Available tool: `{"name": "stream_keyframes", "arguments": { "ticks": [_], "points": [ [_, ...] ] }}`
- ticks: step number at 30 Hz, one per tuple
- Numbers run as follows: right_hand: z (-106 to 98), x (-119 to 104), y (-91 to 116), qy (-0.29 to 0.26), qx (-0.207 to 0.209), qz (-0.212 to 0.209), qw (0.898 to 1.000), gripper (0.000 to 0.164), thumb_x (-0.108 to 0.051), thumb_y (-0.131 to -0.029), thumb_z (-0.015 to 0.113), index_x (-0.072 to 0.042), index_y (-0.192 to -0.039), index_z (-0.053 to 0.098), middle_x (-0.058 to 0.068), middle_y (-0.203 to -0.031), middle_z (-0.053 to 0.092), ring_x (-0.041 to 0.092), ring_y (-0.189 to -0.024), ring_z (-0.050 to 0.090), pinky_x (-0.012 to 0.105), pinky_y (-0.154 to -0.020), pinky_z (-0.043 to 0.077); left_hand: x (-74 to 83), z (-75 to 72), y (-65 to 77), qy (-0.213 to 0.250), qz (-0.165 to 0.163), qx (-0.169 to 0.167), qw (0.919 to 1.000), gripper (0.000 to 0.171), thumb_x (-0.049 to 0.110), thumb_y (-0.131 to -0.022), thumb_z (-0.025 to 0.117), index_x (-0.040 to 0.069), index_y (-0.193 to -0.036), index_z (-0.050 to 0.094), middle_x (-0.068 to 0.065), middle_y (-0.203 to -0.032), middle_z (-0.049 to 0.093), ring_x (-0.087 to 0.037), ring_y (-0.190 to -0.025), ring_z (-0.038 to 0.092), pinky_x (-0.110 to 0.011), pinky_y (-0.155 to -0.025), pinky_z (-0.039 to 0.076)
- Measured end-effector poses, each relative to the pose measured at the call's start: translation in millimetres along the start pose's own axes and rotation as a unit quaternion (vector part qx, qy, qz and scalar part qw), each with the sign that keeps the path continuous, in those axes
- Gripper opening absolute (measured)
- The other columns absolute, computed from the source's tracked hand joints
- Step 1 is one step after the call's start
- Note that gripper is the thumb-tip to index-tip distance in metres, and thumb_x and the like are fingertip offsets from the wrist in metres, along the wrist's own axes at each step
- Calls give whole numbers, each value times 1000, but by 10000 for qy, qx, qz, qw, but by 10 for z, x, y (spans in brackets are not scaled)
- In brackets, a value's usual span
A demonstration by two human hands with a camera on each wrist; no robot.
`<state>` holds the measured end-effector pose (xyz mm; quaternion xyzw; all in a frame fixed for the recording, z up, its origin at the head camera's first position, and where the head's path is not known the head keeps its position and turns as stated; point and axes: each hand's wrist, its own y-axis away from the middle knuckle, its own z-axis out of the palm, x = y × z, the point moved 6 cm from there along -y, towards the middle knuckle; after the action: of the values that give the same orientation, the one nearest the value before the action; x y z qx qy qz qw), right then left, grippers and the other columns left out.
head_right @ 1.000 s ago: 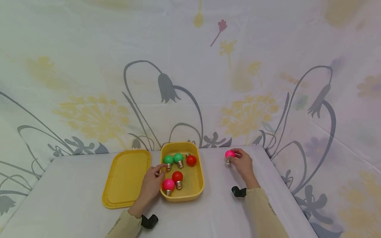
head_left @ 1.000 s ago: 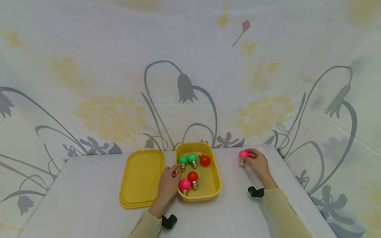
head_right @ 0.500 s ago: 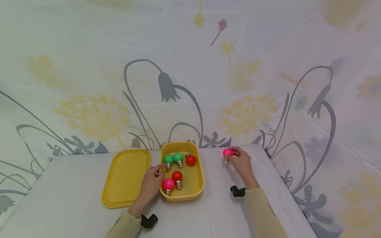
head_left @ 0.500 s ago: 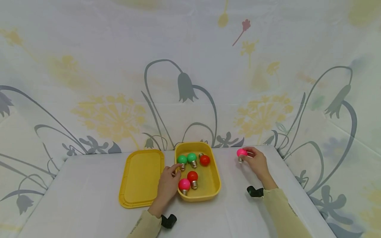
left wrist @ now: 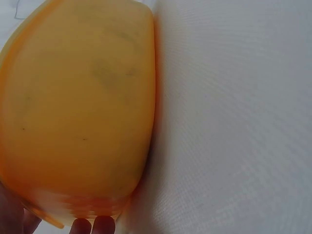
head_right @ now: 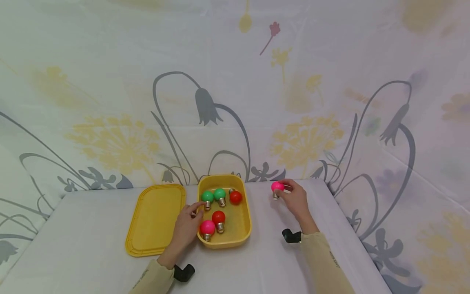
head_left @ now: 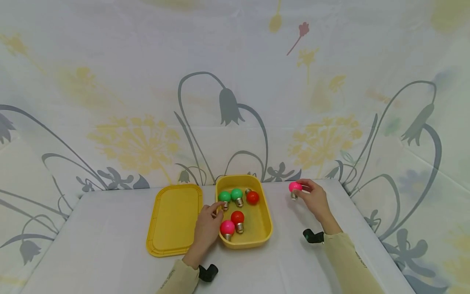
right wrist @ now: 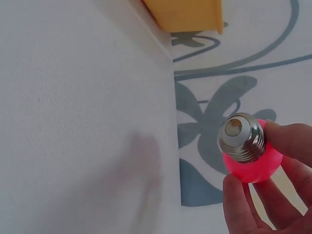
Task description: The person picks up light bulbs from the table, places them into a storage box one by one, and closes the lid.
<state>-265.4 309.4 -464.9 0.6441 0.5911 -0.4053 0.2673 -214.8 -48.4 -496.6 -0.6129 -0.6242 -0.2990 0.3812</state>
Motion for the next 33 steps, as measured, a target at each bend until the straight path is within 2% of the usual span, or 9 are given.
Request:
{"name": "stream_keyframes", "arguments": {
  "ticks": [19, 33],
  "points": [
    [25, -241, 44, 94, -98, -263, 9996, 38, -15, -92, 72, -2, -126, 62, 19, -127, 62, 38, -122, 55, 50, -93, 50, -6, 7, -2, -65, 29, -6, 10000, 28, 17, -96, 61, 18, -122, 71, -4, -85, 48, -19, -73, 47, -28, -58, 39],
    [57, -386, 89, 83, -191, -524, 9984, 36, -14, -91, 73, -3, -124, 63, 16, -124, 63, 35, -120, 56, 46, -91, 51, 30, -16, 15, 15, 12, 98, 10000, 27, 16, -94, 62, 16, -119, 73, -4, -84, 49, -18, -69, 47, -28, -55, 38]
  ]
}}
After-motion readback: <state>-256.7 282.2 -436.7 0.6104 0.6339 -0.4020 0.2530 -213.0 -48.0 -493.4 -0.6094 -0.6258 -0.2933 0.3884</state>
